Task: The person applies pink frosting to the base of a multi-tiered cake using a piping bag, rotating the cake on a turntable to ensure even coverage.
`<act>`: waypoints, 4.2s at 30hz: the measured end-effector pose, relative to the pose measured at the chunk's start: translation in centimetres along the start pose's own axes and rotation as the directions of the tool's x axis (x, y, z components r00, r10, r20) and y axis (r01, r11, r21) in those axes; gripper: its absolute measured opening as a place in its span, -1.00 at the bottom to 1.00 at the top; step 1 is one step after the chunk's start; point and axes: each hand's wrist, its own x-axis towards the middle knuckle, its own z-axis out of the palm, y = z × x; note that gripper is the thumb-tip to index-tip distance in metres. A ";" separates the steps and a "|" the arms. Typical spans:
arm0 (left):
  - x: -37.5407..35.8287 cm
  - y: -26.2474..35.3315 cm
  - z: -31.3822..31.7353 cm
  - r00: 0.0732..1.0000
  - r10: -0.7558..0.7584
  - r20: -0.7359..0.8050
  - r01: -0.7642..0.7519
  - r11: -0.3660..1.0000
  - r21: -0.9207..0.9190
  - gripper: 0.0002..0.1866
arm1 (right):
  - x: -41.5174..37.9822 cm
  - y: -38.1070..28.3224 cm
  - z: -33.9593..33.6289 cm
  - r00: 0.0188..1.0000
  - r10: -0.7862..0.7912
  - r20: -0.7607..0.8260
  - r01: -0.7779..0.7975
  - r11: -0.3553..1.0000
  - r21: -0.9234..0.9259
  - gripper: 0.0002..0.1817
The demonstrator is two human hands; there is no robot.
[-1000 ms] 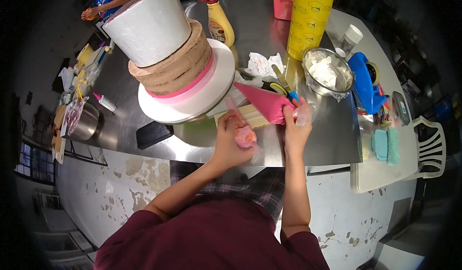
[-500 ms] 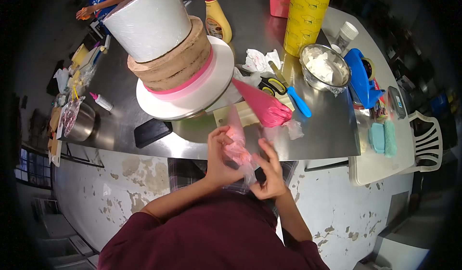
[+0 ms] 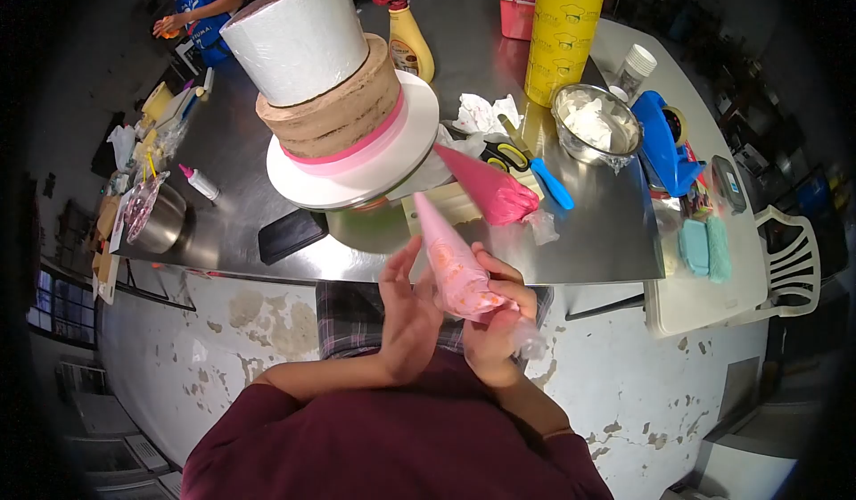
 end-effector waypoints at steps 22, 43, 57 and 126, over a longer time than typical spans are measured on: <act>3.5 3.0 -0.6 0.894 -0.206 -0.397 0.157 0.976 -0.153 -0.40 | 2.3 2.6 4.8 0.851 0.525 0.030 -0.515 0.821 0.248 -0.43; 6.9 3.4 -2.7 0.974 -0.223 0.031 0.199 0.916 0.348 -0.26 | 5.0 1.9 5.2 0.869 0.440 0.228 -0.490 0.691 0.532 -0.35; 8.8 1.1 -7.7 0.906 0.031 0.422 -0.399 -0.269 0.877 -0.42 | 12.4 2.7 2.4 0.780 0.264 -0.568 -0.067 0.937 0.343 -0.45; 8.3 4.4 -10.4 0.870 0.203 0.448 -0.445 -0.065 0.893 -0.76 | 8.8 8.1 6.9 0.868 -0.441 -0.228 0.388 0.889 -0.241 -0.40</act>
